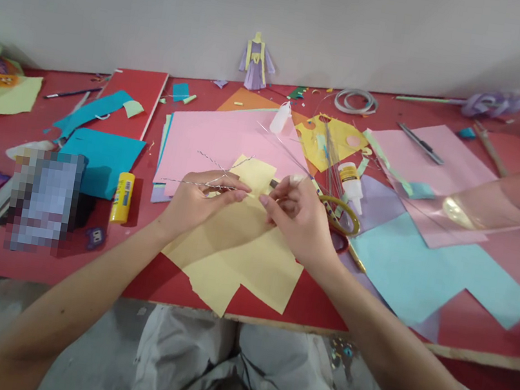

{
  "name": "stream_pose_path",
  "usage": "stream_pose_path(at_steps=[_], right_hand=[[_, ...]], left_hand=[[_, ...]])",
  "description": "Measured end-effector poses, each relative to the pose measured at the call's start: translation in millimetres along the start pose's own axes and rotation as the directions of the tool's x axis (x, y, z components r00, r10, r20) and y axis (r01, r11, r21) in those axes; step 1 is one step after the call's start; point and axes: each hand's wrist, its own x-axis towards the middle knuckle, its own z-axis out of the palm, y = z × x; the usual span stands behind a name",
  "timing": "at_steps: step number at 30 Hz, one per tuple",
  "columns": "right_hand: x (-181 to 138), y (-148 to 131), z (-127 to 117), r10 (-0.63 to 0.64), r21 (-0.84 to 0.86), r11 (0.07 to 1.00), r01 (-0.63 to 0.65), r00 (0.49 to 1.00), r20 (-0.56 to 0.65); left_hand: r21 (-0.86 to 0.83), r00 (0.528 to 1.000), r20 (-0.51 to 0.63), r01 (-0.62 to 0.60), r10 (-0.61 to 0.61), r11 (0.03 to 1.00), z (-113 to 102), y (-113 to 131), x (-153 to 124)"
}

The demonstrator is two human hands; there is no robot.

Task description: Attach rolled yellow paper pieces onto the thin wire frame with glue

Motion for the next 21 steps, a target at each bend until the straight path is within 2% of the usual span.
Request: stream_pose_path(at_steps=[2, 8, 14, 18, 21], right_hand=[[-2.3, 1.6, 0.8, -0.063, -0.094, 0.994, 0.062, 0.998, -0.003], [-4.9, 6.1, -0.5, -0.181, -0.311, 0.930, 0.195, 0.981, 0.073], [-3.5, 8.7, -2.8, -0.339, -0.559, 0.747, 0.360, 0.930, 0.145], [-3.6, 8.4, -2.8, -0.394, -0.633, 0.655, 0.412, 0.901, 0.180], [-3.4, 8.0, -3.0, -0.416, -0.650, 0.626, 0.431, 0.889, 0.190]], left_hand=[[-0.053, 0.999, 0.002, 0.049, -0.049, 0.997, 0.3, 0.1, 0.0], [-0.156, 0.996, 0.008, 0.091, -0.091, 0.984, 1.0, -0.8, 0.4], [-0.190, 0.981, 0.017, 0.192, -0.192, 0.963, 2.8, -3.9, -0.3], [-0.179, 0.978, 0.043, 0.209, -0.204, 0.962, 3.1, -5.1, -0.7], [-0.182, 0.975, 0.047, 0.220, -0.215, 0.958, 2.9, -4.6, -0.6]])
